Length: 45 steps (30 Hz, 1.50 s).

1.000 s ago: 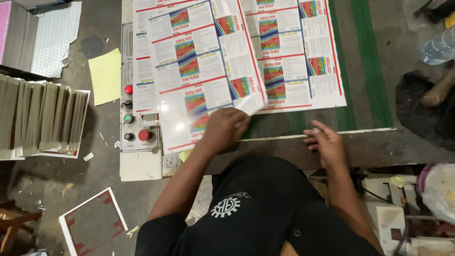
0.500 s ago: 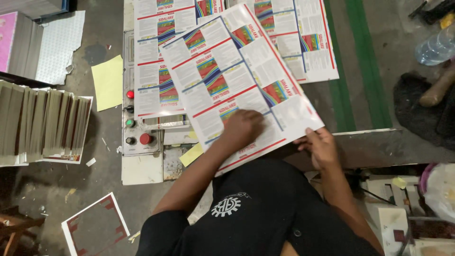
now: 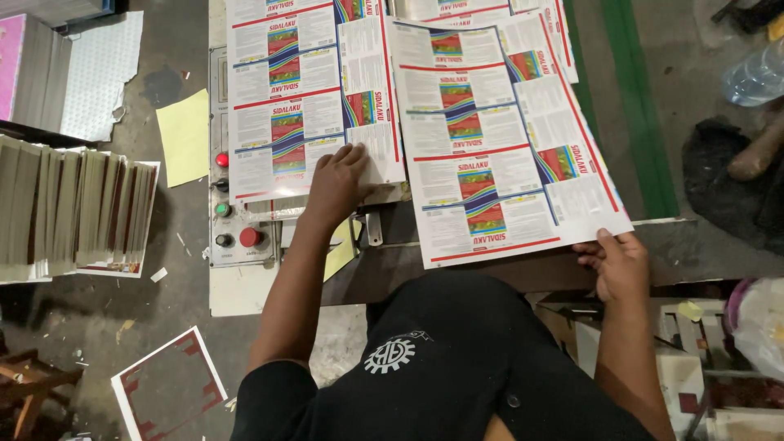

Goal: The person sorts through a stack of printed sheets on a table, flipping pages and separating them into piles. The person handles the sheets by hand, moving them from one side of the table to another.

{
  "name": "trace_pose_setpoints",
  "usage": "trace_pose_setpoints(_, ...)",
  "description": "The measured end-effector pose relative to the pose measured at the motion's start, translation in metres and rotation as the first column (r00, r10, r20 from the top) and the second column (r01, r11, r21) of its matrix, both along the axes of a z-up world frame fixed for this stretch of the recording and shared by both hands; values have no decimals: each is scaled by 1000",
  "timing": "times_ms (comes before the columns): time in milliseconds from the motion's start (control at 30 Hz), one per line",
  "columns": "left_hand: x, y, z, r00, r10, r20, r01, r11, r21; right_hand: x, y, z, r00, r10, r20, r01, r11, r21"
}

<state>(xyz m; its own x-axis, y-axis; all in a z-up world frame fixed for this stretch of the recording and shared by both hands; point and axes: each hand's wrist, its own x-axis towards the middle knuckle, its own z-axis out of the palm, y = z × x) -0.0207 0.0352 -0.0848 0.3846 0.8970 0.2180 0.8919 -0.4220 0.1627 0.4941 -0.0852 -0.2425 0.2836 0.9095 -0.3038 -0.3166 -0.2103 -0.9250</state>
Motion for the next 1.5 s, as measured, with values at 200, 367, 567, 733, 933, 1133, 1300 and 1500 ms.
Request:
trace_pose_setpoints(200, -8, 6, 9, 999, -24, 34, 27, 996, -89, 16, -11, -3, 999, -11, 45, 12, 1000, -20)
trace_pose_setpoints(367, -17, 7, 18, 975, 12, 223, 19, 991, -133, 16, -19, 0, 997, -20, 72, 24, 999, -49)
trace_pose_setpoints(567, -3, -6, 64, 965, 26, 261, -76, 980, 183, 7, -22, 9, 991, -24, 129, 34, 997, -75)
trace_pose_setpoints(733, 19, -29, 95, 966, -15, 258, -75, 939, 335, 2, -21, 3, 990, -5, 140, 15, 997, -70)
trace_pose_setpoints(933, 25, -34, 68, 962, -15, 272, -66, 956, 287, -13, 5, -8, 994, 37, 105, -33, 999, -36)
trace_pose_setpoints(1133, 31, -39, 64, 963, 20, 268, -80, 974, 213, -28, 52, 6, 992, 43, 116, -41, 999, -21)
trace_pose_setpoints(1300, 27, -47, 63, 942, 20, 336, -96, 972, 213, -31, 48, 10, 992, 59, 114, -52, 996, -66)
trace_pose_setpoints(1500, 64, -56, 35, 905, -138, 402, 76, 983, 166, -76, 29, 36, 959, 232, 164, -211, 968, -136)
